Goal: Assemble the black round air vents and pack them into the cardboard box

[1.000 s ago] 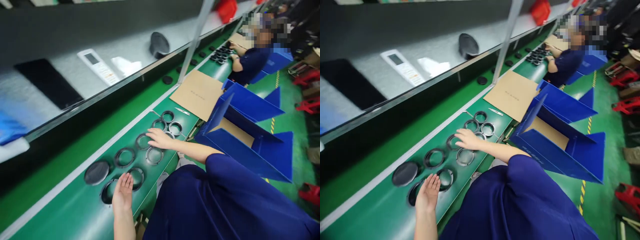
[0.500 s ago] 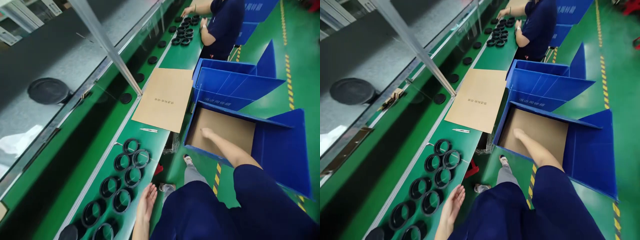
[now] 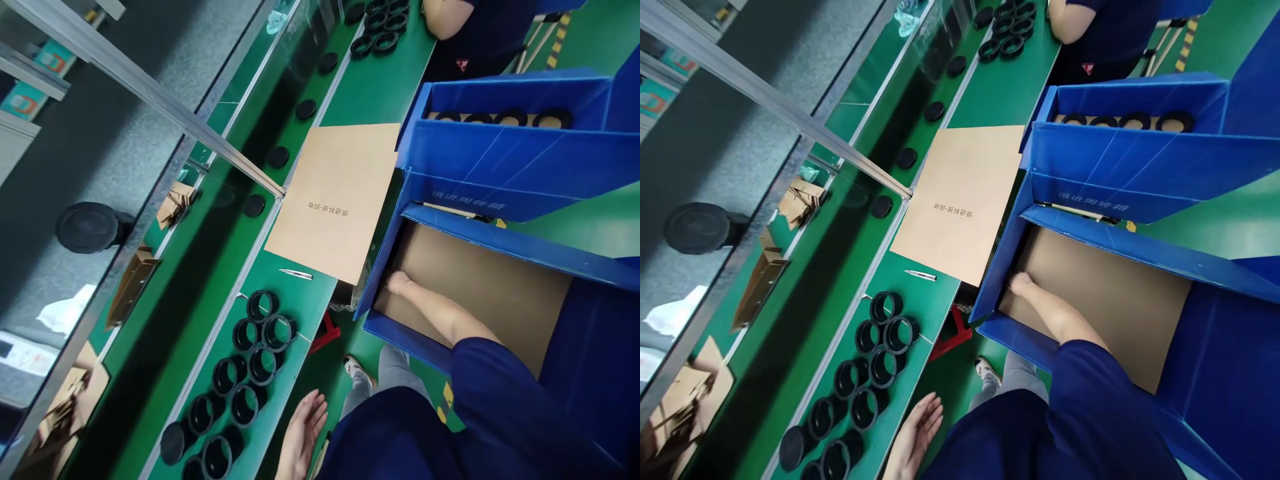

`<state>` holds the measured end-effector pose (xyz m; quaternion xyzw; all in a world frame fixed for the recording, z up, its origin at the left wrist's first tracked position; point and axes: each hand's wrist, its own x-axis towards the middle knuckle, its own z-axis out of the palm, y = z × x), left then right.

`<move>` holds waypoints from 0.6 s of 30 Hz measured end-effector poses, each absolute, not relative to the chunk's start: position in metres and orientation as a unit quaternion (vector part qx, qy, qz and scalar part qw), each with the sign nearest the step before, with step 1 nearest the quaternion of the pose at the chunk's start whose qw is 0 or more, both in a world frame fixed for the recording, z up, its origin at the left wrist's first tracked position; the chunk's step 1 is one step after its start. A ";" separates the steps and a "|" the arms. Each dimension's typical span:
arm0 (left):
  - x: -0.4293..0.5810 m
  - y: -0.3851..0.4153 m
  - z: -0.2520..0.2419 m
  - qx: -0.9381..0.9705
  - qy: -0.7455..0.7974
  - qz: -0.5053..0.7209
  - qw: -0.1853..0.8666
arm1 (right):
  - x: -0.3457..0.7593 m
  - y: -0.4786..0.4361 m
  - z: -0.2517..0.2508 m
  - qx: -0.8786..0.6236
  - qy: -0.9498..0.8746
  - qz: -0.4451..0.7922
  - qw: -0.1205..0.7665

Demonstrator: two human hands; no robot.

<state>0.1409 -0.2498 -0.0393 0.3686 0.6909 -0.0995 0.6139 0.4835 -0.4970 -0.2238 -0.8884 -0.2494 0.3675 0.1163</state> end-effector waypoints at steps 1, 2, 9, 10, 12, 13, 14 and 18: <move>0.144 -0.251 -0.040 0.377 0.682 -0.099 0.619 | 0.483 -0.503 -0.215 -0.889 -0.256 0.363 0.112; 0.146 -0.251 -0.041 0.386 0.671 -0.096 0.626 | 0.483 -0.510 -0.205 -0.890 -0.263 0.357 0.107; 0.144 -0.245 -0.051 0.381 0.611 -0.091 0.688 | 0.475 -0.568 -0.089 -0.895 -0.325 0.293 0.083; 0.142 -0.243 -0.053 0.373 0.604 -0.093 0.699 | 0.469 -0.576 -0.065 -0.893 -0.344 0.278 0.086; 0.137 -0.237 -0.057 0.364 0.584 -0.091 0.720 | 0.454 -0.590 -0.010 -0.889 -0.377 0.240 0.098; 0.135 -0.233 -0.058 0.363 0.573 -0.089 0.729 | 0.445 -0.596 0.020 -0.889 -0.387 0.221 0.106; 0.132 -0.229 -0.060 0.364 0.563 -0.086 0.737 | 0.435 -0.603 0.051 -0.890 -0.391 0.202 0.116; 0.113 -0.207 -0.067 0.365 0.530 -0.071 0.762 | 0.399 -0.630 0.162 -0.909 -0.374 0.107 0.153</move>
